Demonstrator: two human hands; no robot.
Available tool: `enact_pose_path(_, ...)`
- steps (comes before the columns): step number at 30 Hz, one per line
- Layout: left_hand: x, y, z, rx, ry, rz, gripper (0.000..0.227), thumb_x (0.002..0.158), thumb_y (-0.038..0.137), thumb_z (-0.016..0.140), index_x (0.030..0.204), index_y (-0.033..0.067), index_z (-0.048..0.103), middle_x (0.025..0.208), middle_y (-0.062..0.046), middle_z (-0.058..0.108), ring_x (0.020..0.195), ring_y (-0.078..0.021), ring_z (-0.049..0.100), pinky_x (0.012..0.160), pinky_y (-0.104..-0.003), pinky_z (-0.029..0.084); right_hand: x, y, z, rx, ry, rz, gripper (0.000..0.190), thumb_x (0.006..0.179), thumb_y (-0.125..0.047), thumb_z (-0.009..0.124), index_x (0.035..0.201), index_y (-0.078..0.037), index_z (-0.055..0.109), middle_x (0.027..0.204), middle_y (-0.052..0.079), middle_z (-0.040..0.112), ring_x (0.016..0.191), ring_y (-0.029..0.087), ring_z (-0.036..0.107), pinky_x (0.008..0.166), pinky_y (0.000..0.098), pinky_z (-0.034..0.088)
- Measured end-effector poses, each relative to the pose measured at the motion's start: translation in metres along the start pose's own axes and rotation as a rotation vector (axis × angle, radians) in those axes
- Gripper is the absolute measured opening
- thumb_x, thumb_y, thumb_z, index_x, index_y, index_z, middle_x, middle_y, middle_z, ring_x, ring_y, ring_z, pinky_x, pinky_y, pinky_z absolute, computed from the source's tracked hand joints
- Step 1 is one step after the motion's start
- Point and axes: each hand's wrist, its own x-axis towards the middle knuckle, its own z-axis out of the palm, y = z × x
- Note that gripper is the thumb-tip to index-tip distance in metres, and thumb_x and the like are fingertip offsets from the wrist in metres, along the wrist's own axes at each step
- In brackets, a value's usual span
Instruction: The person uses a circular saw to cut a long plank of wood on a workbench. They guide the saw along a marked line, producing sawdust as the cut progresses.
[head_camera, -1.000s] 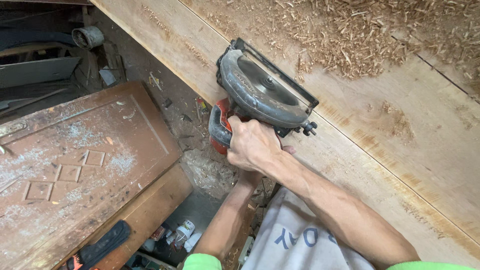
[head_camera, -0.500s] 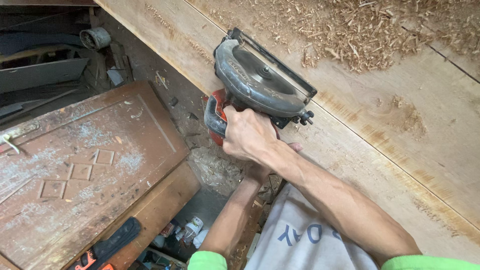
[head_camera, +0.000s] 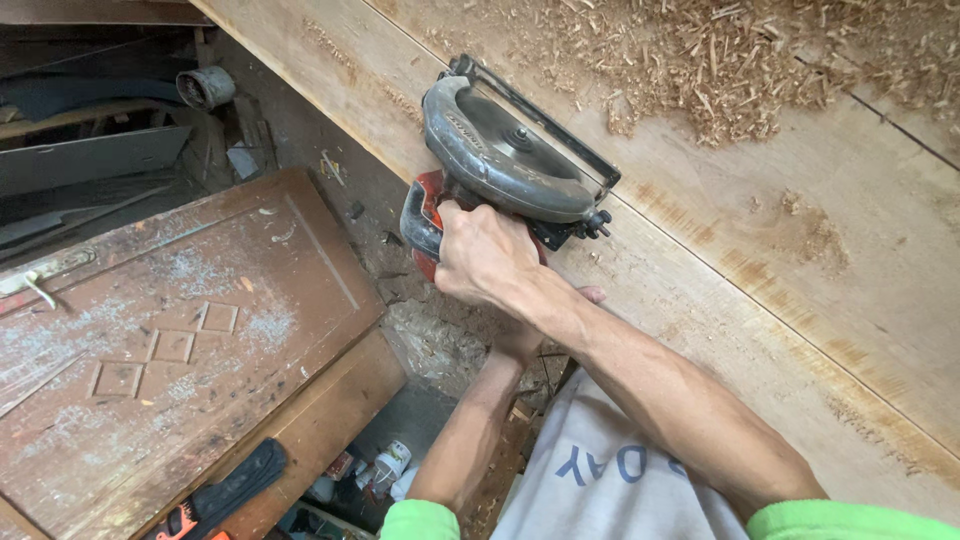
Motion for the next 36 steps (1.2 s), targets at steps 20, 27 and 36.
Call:
enact_pose_path(20,0.019,0.003,-0.037,-0.118,-0.113,-0.081,0.064,0.098,0.039,0.063,0.143,0.0012,0.038,0.137,-0.011,0.046,0.13,-0.0216,0.044,0.111,-0.036,0.037,0.017,-0.005,0.006,0.0,0.015,-0.006,0.033,0.075,-0.006,0.065,0.106,0.004,0.064,0.084,0.03,0.071,0.079,0.045,0.075,0.07,0.0524,0.062)
enact_pose_path(27,0.023,0.0,-0.037,-0.128,-0.049,-0.069,0.067,0.097,0.04,0.064,0.144,0.0007,0.036,0.138,-0.012,0.044,0.131,-0.0229,0.042,0.112,-0.037,0.035,0.025,-0.01,0.004,-0.005,0.04,-0.012,0.03,0.076,-0.013,0.07,0.101,0.003,0.067,0.086,0.03,0.072,0.083,0.046,0.074,0.074,0.0526,0.06)
enact_pose_path(36,0.016,0.006,-0.041,0.063,0.0,0.029,0.071,0.096,0.042,0.064,0.145,0.0,0.034,0.14,-0.014,0.042,0.133,-0.0245,0.04,0.113,-0.039,0.033,0.033,-0.019,0.002,0.028,0.051,-0.028,0.04,0.077,-0.028,0.078,0.104,-0.001,0.069,0.088,0.027,0.073,0.084,0.044,0.074,0.075,0.0513,0.059)
